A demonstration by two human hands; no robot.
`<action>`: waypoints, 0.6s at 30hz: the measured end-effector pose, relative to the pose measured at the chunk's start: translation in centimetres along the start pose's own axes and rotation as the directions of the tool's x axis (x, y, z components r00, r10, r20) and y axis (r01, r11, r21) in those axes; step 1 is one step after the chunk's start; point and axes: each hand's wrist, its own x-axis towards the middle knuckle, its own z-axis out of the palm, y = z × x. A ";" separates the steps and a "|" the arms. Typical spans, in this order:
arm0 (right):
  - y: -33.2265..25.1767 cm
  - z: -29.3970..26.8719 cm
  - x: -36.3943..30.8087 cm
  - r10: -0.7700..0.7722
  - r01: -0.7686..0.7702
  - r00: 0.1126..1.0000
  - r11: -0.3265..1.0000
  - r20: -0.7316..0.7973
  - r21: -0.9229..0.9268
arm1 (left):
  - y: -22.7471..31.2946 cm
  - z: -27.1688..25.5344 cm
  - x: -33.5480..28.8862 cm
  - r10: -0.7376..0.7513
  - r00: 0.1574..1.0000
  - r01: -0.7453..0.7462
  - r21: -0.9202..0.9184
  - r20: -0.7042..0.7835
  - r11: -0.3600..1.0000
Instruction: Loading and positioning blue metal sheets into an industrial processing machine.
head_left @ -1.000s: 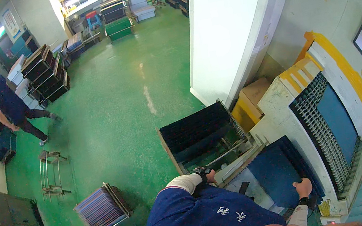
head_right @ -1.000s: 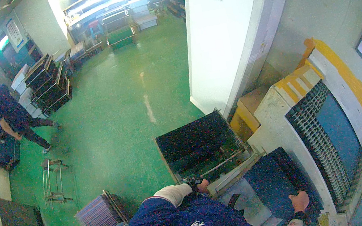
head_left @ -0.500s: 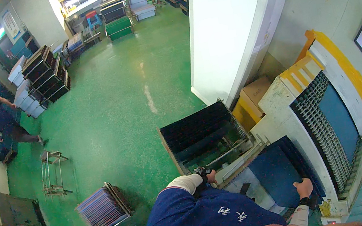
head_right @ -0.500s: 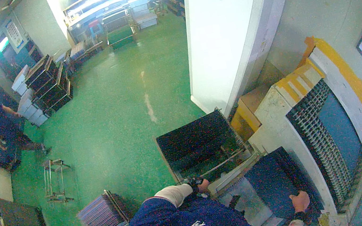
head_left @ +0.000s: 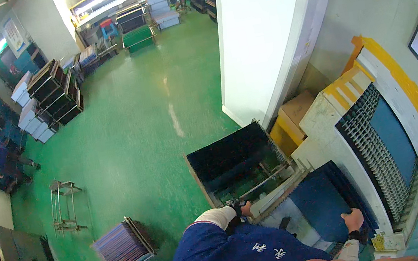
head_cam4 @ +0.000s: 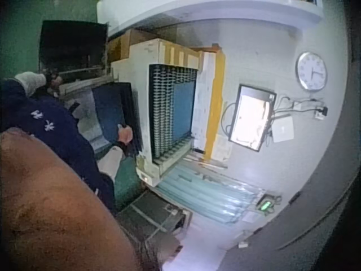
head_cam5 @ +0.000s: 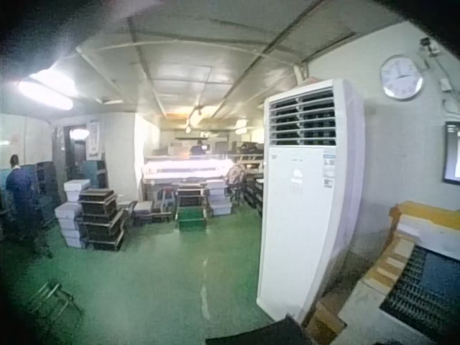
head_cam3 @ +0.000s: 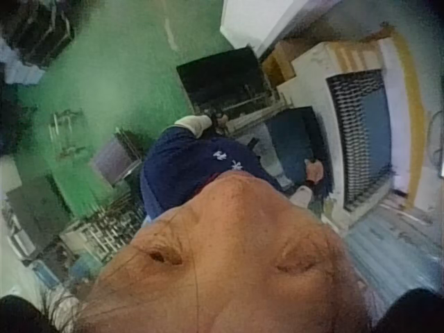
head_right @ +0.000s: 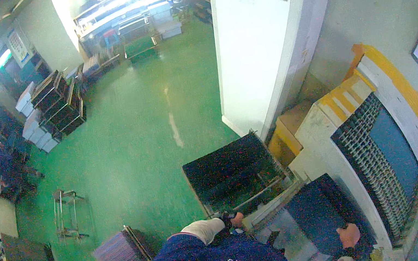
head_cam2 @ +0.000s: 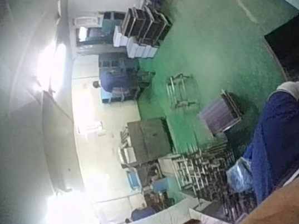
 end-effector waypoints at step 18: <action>2.1 2.1 1.2 -0.086 0.078 0.990 0.994 -0.109 -0.075 | -0.1 0.2 0.1 -0.014 1.000 0.014 -0.017 0.008 1.000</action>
